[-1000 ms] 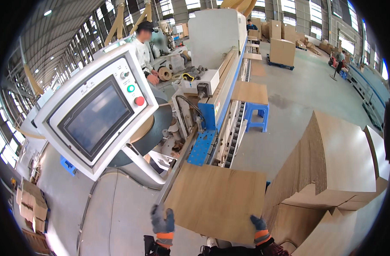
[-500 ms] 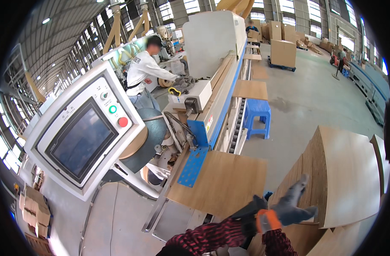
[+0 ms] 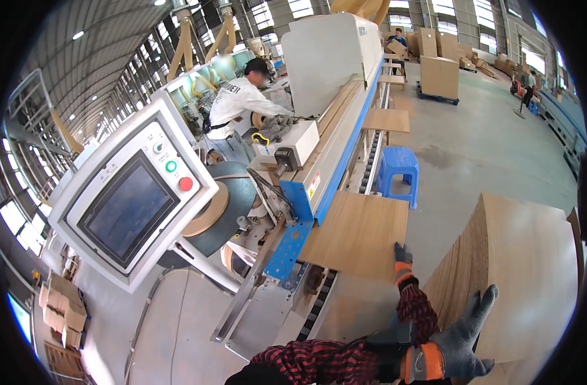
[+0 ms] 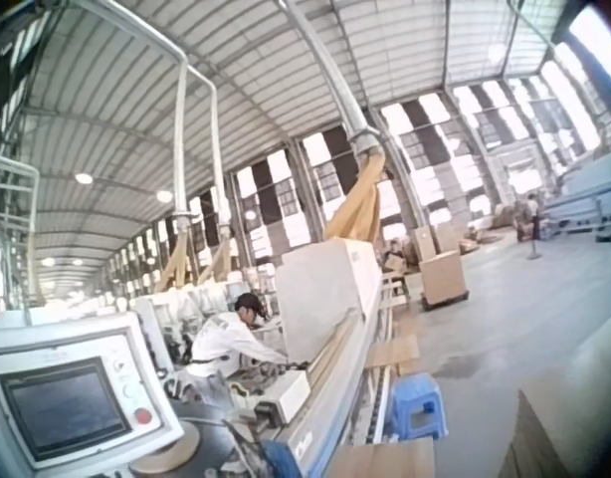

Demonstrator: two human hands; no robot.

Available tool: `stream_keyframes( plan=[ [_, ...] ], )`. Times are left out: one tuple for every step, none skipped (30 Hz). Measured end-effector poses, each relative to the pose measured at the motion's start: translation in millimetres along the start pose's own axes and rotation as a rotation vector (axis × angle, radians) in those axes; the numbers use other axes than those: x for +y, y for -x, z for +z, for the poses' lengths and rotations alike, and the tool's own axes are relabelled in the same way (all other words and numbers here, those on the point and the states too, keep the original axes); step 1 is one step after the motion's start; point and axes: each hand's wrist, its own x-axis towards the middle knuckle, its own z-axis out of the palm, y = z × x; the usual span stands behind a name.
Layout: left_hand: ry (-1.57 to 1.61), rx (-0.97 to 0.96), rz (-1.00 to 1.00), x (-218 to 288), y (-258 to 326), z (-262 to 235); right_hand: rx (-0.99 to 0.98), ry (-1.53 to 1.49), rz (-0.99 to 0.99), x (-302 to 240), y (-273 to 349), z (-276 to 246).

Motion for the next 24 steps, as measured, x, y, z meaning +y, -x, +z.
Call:
stream_keyframes(
  plan=[
    [0.106,-0.159,-0.205,1,-2,2,0.089,-0.011,-0.032,-9,-3,1],
    [0.123,-0.162,-0.222,-1,-4,1,0.171,-0.044,-0.104,-18,0,0],
    [0.139,-0.165,-0.236,-1,-7,0,0.229,0.008,-0.124,-26,6,-3],
    [0.093,-0.19,-0.235,-3,-10,-3,0.275,0.042,-0.183,-31,22,-9],
    [0.187,-0.113,-0.211,-3,-12,-7,0.324,0.078,-0.241,-35,40,-16],
    [0.22,-0.058,-0.174,-4,-18,-13,0.368,0.081,-0.271,-35,66,-28],
    [0.271,-0.051,-0.248,-4,-20,-17,0.36,0.047,-0.27,-33,96,-42],
    [0.409,-0.087,-0.424,-4,-24,-22,0.346,0.013,-0.258,-31,127,-56],
    [0.474,-0.085,-0.504,-3,-26,-26,0.317,-0.04,-0.233,-29,160,-73],
    [0.499,-0.154,-0.602,-4,-29,-30,0.255,-0.14,-0.18,-27,190,-88],
    [0.512,-0.186,-0.678,-4,-30,-35,0.197,-0.228,-0.129,-28,219,-104],
    [0.537,-0.174,-0.768,-3,-32,-36,0.143,-0.308,-0.081,-30,244,-118],
    [0.538,-0.206,-0.78,-3,-31,-39,0.086,-0.373,-0.037,-36,266,-129],
    [0.54,-0.24,-0.792,-2,-32,-41,-0.011,-0.396,-0.069,-45,283,-143],
    [0.528,-0.243,-0.808,-1,-32,-44,0.006,-0.498,0.029,-56,301,-154],
    [0.499,-0.233,-0.799,2,-31,-45,-0.014,-0.553,0.049,-70,313,-164],
    [0.533,-0.257,-0.791,6,-28,-47,-0.057,-0.687,0.065,-87,325,-175],
    [0.575,-0.264,-0.777,11,-26,-50,0.012,-0.571,-0.018,-104,336,-183],
    [0.619,-0.25,-0.767,18,-24,-53,0.042,-0.596,-0.005,-123,343,-195],
    [0.691,-0.27,-0.763,25,-20,-59,0.052,-0.64,-0.024,-143,351,-205],
    [0.755,-0.225,-0.684,34,-11,-66,0.068,-0.69,-0.021,-163,359,-216],
    [0.828,-0.154,-0.611,44,-1,-71,-0.097,-0.821,-0.126,-183,363,-227],
    [0.919,-0.076,-0.546,53,10,-75,-0.318,-0.933,-0.241,-200,367,-239],
    [0.979,-0.048,-0.511,60,18,-85,-0.414,-0.98,-0.267,-215,371,-250]
  ],
)
